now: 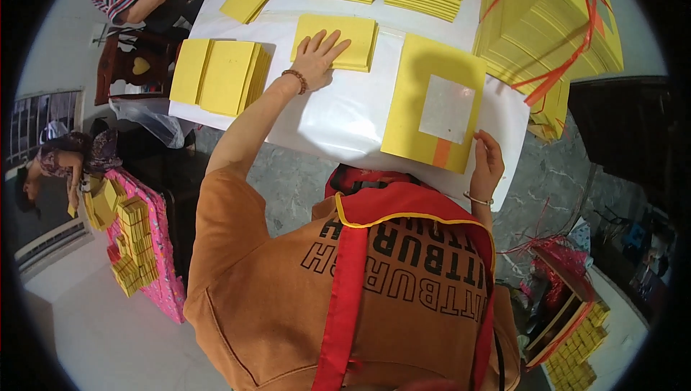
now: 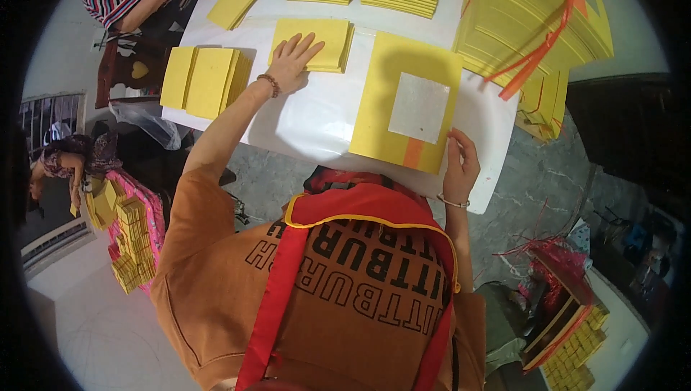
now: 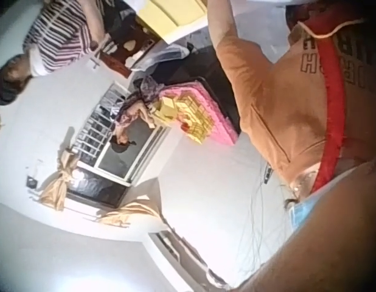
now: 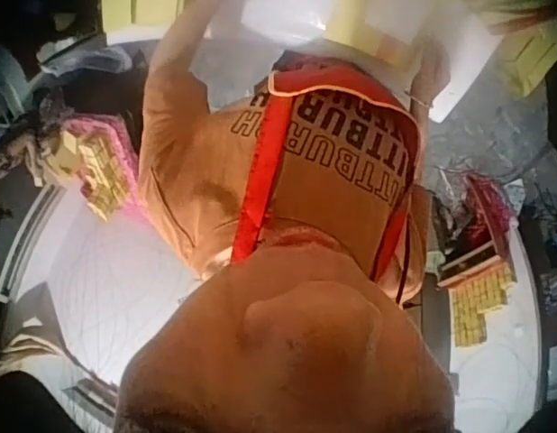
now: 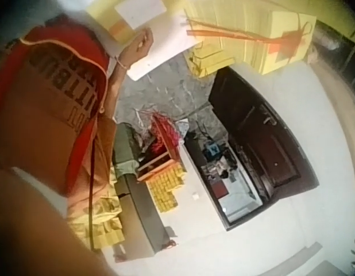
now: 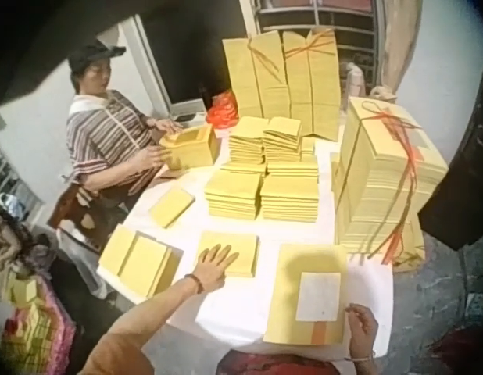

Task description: Apply foil squares to yellow sheets of paper and stack them.

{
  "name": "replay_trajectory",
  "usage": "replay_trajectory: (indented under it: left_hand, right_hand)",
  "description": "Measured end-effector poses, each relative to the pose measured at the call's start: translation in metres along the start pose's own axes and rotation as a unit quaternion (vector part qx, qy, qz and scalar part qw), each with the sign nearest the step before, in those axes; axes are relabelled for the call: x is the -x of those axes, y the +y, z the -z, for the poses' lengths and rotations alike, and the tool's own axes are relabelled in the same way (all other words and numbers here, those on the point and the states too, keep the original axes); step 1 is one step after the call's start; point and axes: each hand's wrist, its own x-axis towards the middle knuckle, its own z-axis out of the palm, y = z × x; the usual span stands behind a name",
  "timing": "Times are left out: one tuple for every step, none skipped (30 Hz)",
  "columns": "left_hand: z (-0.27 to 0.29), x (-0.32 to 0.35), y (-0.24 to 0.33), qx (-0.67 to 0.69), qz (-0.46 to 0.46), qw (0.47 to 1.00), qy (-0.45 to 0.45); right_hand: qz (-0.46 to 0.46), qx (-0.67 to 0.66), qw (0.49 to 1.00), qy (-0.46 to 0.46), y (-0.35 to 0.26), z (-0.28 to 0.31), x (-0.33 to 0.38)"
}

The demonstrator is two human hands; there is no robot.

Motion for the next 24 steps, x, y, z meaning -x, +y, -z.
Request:
replay_trajectory:
  left_hand:
    - [0.006,0.000,-0.001,0.019,-0.005,1.000,-0.014]
    - [0.013,0.000,-0.001,0.025,-0.004,0.999,-0.021]
    - [0.018,-0.001,-0.001,0.027,-0.009,0.999,-0.022]
    - [0.022,-0.002,0.000,0.030,-0.010,0.999,-0.007]
    - [0.025,-0.004,0.001,0.034,-0.011,0.999,0.007]
    - [0.027,-0.004,0.003,0.027,-0.022,0.999,0.039]
    - [0.032,-0.003,0.011,0.030,-0.030,0.998,0.036]
    - [0.038,-0.002,0.021,0.048,-0.042,0.996,0.060]
    - [0.042,0.001,0.033,0.066,-0.054,0.993,0.084]
    - [0.044,0.006,0.050,0.104,-0.066,0.984,0.132]
    - [0.045,0.012,0.070,0.189,-0.102,0.967,0.139]
    - [0.047,0.017,0.093,0.273,-0.141,0.941,0.143]
    - [0.055,0.024,0.120,0.250,-0.193,0.939,0.136]
    - [0.055,0.034,0.144,0.209,-0.210,0.945,0.139]
    - [0.062,0.039,0.160,0.178,-0.246,0.944,0.129]
    - [0.063,0.043,0.167,0.159,-0.255,0.948,0.105]
    - [0.064,0.045,0.171,0.140,-0.264,0.951,0.082]
    - [0.065,0.044,0.173,0.141,-0.267,0.950,0.080]
    - [0.066,0.042,0.172,0.147,-0.269,0.949,0.078]
    - [0.067,0.041,0.171,0.152,-0.271,0.947,0.075]
    - [0.068,0.039,0.170,0.152,-0.273,0.947,0.072]
    - [0.071,0.037,0.168,0.181,-0.277,0.941,0.073]
    - [0.071,0.035,0.168,0.210,-0.280,0.934,0.074]
    - [0.070,0.032,0.168,0.210,-0.281,0.934,0.072]
  right_hand:
    - [0.002,0.007,1.000,-0.011,0.001,0.001,-0.001]
    - [0.003,0.016,1.000,-0.021,0.002,0.002,-0.002]
    - [0.001,0.017,1.000,-0.016,0.002,0.003,-0.002]
    - [0.016,0.021,0.999,-0.022,0.001,0.004,-0.002]
    - [0.030,0.026,0.999,-0.027,0.001,0.004,-0.001]
    - [0.027,0.029,0.999,-0.021,0.000,0.004,-0.001]
    - [0.024,0.041,0.999,-0.022,0.000,0.004,-0.001]
    - [0.019,0.055,0.998,-0.020,0.000,0.004,0.000]
    - [0.012,0.060,0.998,-0.009,-0.002,0.004,0.000]
    - [0.096,0.130,0.987,-0.018,-0.004,0.003,-0.001]
    - [0.180,0.198,0.963,-0.028,-0.005,0.002,-0.003]
    - [0.174,0.203,0.963,-0.019,-0.003,0.001,-0.006]
    - [0.192,0.200,0.958,-0.067,0.000,0.000,-0.009]
    - [0.209,0.198,0.951,-0.113,0.000,0.000,-0.012]
    - [0.206,0.200,0.952,-0.108,0.003,0.001,-0.012]
    - [0.184,0.181,0.960,-0.105,0.008,0.000,-0.009]
    - [0.162,0.163,0.968,-0.103,0.010,0.000,-0.006]
    - [0.160,0.163,0.968,-0.100,0.012,0.002,-0.006]
    - [0.129,0.130,0.978,-0.104,0.013,0.002,-0.005]
    - [0.098,0.097,0.985,-0.108,0.015,0.002,-0.005]
    - [0.095,0.096,0.985,-0.105,0.016,0.001,-0.005]
    - [0.089,0.079,0.987,-0.107,0.016,0.001,-0.006]
    - [0.083,0.063,0.989,-0.109,0.016,0.002,-0.006]
    - [0.081,0.063,0.989,-0.108,0.017,0.002,-0.006]
